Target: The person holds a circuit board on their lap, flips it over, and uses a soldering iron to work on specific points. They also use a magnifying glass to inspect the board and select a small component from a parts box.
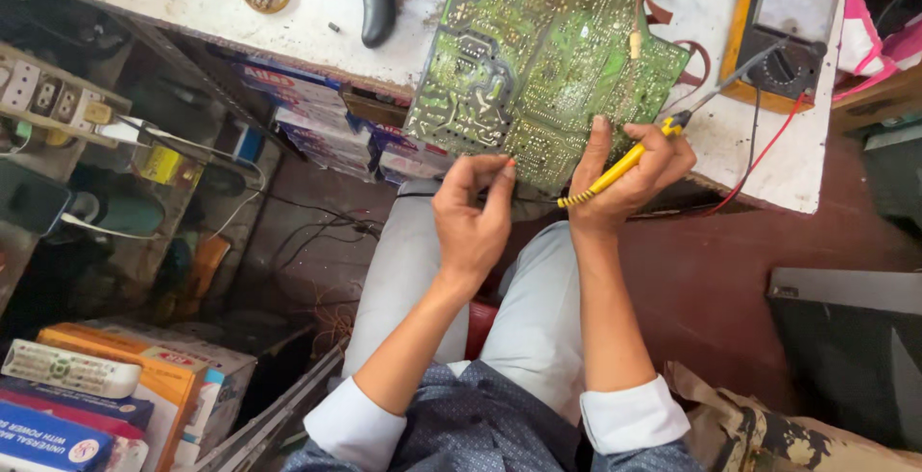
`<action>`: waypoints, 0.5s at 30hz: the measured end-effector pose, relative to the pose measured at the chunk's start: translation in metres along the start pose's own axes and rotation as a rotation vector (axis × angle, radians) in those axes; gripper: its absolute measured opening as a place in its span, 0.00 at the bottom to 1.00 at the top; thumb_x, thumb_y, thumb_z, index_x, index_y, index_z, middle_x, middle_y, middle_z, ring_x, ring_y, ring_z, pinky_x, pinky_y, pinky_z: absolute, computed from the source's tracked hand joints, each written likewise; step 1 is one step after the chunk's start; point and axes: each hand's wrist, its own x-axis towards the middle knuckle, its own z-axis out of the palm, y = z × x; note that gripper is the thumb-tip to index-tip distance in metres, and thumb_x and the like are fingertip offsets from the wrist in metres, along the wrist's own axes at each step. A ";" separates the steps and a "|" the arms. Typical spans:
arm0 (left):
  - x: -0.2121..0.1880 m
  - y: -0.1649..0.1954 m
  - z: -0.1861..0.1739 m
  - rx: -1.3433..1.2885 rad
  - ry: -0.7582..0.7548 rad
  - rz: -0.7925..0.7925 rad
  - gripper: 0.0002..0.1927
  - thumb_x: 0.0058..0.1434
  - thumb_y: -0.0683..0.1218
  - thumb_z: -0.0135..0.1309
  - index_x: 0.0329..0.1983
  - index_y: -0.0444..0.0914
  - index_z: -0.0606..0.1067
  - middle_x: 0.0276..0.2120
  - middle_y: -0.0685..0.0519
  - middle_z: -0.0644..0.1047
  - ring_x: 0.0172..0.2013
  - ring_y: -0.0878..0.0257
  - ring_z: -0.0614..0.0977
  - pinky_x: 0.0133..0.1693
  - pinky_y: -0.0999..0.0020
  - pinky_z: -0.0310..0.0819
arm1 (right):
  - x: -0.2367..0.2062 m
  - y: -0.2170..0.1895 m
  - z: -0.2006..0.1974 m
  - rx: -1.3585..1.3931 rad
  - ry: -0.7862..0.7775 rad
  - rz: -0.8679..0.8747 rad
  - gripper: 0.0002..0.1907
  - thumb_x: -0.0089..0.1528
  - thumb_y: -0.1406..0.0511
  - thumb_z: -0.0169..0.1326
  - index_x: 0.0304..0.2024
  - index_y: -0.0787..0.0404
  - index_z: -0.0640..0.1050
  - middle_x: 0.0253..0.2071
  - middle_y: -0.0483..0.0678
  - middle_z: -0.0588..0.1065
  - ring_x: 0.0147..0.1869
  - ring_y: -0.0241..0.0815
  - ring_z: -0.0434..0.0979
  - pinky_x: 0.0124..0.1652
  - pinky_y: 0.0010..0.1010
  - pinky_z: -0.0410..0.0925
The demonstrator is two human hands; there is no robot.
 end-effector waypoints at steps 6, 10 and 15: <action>-0.005 0.015 0.007 0.324 0.033 0.110 0.04 0.64 0.37 0.60 0.41 0.34 0.78 0.34 0.50 0.80 0.29 0.65 0.79 0.34 0.72 0.74 | -0.007 -0.012 -0.015 0.030 -0.038 0.012 0.18 0.70 0.65 0.65 0.50 0.64 0.70 0.51 0.57 0.63 0.61 0.54 0.64 0.64 0.46 0.60; -0.011 0.013 0.007 0.358 0.019 0.251 0.05 0.64 0.36 0.60 0.42 0.34 0.77 0.39 0.49 0.80 0.35 0.61 0.81 0.37 0.69 0.75 | -0.014 -0.013 -0.024 0.049 -0.047 0.028 0.16 0.70 0.66 0.64 0.51 0.64 0.70 0.53 0.58 0.63 0.62 0.54 0.64 0.62 0.44 0.62; -0.018 0.009 0.005 0.384 0.003 0.285 0.06 0.65 0.36 0.60 0.44 0.34 0.77 0.40 0.48 0.79 0.36 0.60 0.80 0.38 0.68 0.74 | -0.021 -0.014 -0.039 0.077 -0.039 -0.015 0.15 0.69 0.68 0.64 0.51 0.63 0.70 0.55 0.57 0.63 0.60 0.52 0.68 0.62 0.42 0.66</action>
